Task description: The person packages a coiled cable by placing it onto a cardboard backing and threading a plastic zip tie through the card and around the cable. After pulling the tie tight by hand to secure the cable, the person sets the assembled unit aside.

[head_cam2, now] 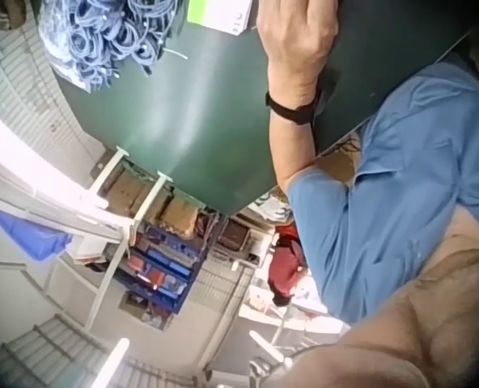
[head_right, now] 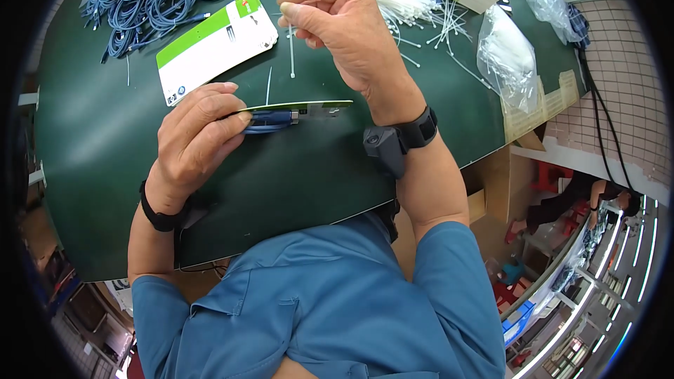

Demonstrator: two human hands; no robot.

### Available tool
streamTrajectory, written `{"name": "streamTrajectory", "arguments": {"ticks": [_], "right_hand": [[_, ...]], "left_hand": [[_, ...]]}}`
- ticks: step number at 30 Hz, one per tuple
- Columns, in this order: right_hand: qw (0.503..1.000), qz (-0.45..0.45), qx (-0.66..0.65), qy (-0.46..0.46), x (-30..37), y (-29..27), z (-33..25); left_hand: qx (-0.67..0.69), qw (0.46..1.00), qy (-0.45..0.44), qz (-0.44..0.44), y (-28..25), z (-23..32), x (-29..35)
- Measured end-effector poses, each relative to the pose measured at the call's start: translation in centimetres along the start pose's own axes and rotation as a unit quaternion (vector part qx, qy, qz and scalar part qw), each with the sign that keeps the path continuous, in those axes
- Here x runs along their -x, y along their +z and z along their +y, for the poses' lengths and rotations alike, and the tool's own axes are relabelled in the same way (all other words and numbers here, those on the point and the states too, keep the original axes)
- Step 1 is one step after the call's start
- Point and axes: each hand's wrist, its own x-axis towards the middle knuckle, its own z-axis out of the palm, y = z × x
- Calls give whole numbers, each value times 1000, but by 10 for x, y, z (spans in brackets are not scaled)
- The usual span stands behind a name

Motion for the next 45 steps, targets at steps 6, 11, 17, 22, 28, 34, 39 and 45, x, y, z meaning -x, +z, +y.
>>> {"name": "streamTrajectory", "arguments": {"ticks": [6, 11, 17, 22, 28, 34, 39, 45], "right_hand": [[1000, -18, -1, 16, 1, 7, 3], [997, -46, 61, -8, 8, 16, -2], [988, -108, 112, 6, 9, 12, 1], [989, -119, 71, 47, 6, 17, -2], [973, -159, 106, 129, -12, 12, 7], [959, -185, 124, 178, -14, 18, 10], [968, -173, 154, 101, -7, 21, 12], [968, -185, 139, 95, -6, 20, 12]], "left_hand": [[-7, 1000, 6, 6, -1, -2, 2], [-12, 1000, 2, 12, -3, -3, 4], [-12, 1000, -3, 6, -2, -4, 5], [-24, 1000, 0, 3, -1, -6, 4], [-32, 999, 3, 1, 1, -4, 4], [-31, 1000, 2, -5, 0, -5, 6], [-30, 1000, 3, -4, 0, -5, 6], [-32, 999, 3, -6, 0, -5, 6]]}}
